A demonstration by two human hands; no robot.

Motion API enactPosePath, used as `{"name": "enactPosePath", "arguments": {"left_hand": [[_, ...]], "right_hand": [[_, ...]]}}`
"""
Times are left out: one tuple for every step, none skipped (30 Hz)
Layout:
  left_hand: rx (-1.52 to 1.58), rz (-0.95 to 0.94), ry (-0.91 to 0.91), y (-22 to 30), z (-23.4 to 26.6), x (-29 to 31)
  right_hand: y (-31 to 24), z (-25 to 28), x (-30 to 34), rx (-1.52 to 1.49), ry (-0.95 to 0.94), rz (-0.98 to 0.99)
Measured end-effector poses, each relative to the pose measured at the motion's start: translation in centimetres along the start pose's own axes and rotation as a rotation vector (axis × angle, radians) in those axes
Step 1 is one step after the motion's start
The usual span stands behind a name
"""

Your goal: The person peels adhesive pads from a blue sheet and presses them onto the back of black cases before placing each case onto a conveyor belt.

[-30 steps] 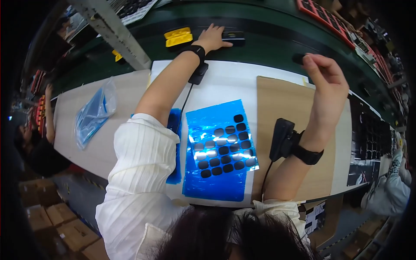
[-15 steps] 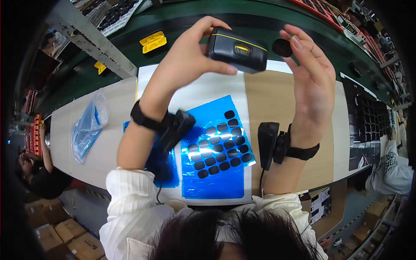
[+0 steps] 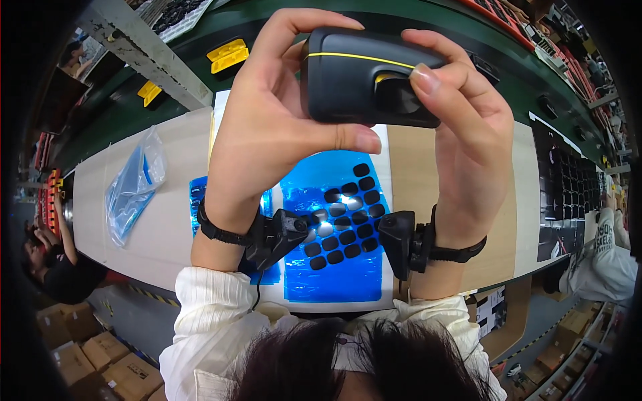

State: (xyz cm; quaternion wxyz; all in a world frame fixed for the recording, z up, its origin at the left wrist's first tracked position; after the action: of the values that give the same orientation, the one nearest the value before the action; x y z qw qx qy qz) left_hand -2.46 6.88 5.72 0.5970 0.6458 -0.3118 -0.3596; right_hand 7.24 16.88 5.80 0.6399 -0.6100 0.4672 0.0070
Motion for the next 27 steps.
{"name": "enactPosePath", "arguments": {"left_hand": [[-0.011, 0.014, 0.021, 0.1, 0.0, 0.1], [-0.021, 0.016, 0.028, 0.1, 0.0, 0.2], [-0.033, 0.017, 0.034, 0.2, 0.0, 0.2], [-0.037, 0.017, 0.036, 0.1, 0.1, 0.2], [-0.041, 0.018, 0.039, 0.0, 0.1, 0.2], [-0.039, 0.005, 0.040, 0.0, 0.2, 0.2], [-0.037, -0.007, 0.039, -0.1, 0.2, 0.2], [-0.036, -0.013, 0.036, 0.0, 0.2, 0.2], [-0.035, -0.020, 0.034, 0.0, 0.1, 0.1], [-0.033, -0.010, 0.038, 0.0, 0.1, 0.2], [-0.030, 0.000, 0.041, 0.1, 0.1, 0.3], [-0.030, 0.004, 0.042, 0.0, 0.1, 0.4], [-0.029, 0.009, 0.045, 0.0, 0.2, 0.4], [-0.037, -0.015, 0.048, -0.1, 0.4, 0.4], [-0.046, -0.039, 0.051, -0.1, 0.7, 0.4], [-0.051, -0.052, 0.050, -0.1, 0.7, 0.4], [-0.056, -0.065, 0.050, 0.0, 0.8, 0.4], [-0.071, -0.069, 0.066, 0.1, 0.8, 0.5], [-0.085, -0.074, 0.084, 0.1, 0.9, 0.6], [-0.093, -0.078, 0.092, 0.0, 0.9, 0.5], [-0.100, -0.083, 0.100, -0.1, 1.0, 0.4], [-0.062, -0.126, 0.062, -0.2, 0.9, 0.1], [-0.024, -0.168, 0.024, -0.4, 0.9, -0.2], [0.014, -0.211, -0.014, -0.3, 0.9, -0.3], [0.012, -0.215, -0.013, -0.3, 0.9, -0.4], [0.009, -0.193, -0.028, -0.3, 0.9, -0.4], [0.005, -0.171, -0.041, -0.4, 0.9, -0.5]], "right_hand": [[0.0, -0.1, 0.0, -0.025, 0.010, 0.003], [0.0, -0.1, 0.0, -0.049, 0.021, 0.006], [0.0, -0.1, 0.0, -0.063, 0.026, 0.007], [0.0, -0.2, 0.0, -0.073, 0.030, 0.009], [0.1, -0.1, 0.0, -0.067, 0.024, 0.015], [0.2, 0.0, 0.0, -0.061, 0.019, 0.022], [0.2, 0.1, 0.0, -0.057, 0.018, 0.026], [0.1, 0.2, 0.0, -0.053, 0.017, 0.029], [0.2, 0.3, 0.0, -0.037, 0.018, 0.028], [0.3, 0.3, 0.0, -0.023, 0.019, 0.024], [0.3, 0.4, 0.0, -0.016, 0.019, 0.023], [0.4, 0.4, 0.1, -0.009, 0.019, 0.020], [0.4, 0.4, 0.1, 0.018, -0.005, 0.045], [0.3, 0.3, 0.1, 0.045, -0.029, 0.070], [0.3, 0.1, 0.1, 0.057, -0.042, 0.084], [0.2, -0.1, 0.1, 0.071, -0.052, 0.097], [-0.2, -0.6, 0.1, 0.122, -0.056, 0.185], [-0.6, -1.1, 0.1, 0.172, -0.059, 0.273], [-0.8, -1.2, 0.1, 0.197, -0.063, 0.319], [-1.0, -1.3, 0.1, 0.223, -0.064, 0.364], [-0.8, -1.2, 0.1, 0.163, -0.073, 0.354], [-0.7, -1.1, 0.0, 0.101, -0.082, 0.343], [-0.6, -0.9, -0.2, 0.070, -0.087, 0.337], [-0.5, -0.8, -0.1, 0.038, -0.090, 0.335], [0.3, -0.1, -0.2, -0.057, -0.041, 0.177], [1.2, 0.4, -0.2, -0.152, 0.008, 0.019], [1.8, 0.5, -0.2, -0.200, 0.028, -0.063]]}}
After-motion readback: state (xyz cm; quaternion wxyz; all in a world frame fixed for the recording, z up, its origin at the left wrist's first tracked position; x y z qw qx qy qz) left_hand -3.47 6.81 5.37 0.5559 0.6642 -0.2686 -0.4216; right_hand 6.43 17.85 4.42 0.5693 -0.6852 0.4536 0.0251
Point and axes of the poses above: each hand's wrist, its own x-axis away from the middle knuckle, its own z-axis out of the back of the hand, y = z × x, the point moved 5 cm from there along -x, towards the middle knuckle, and after that the axes turned 15 degrees about z, right-handed, at the moved point
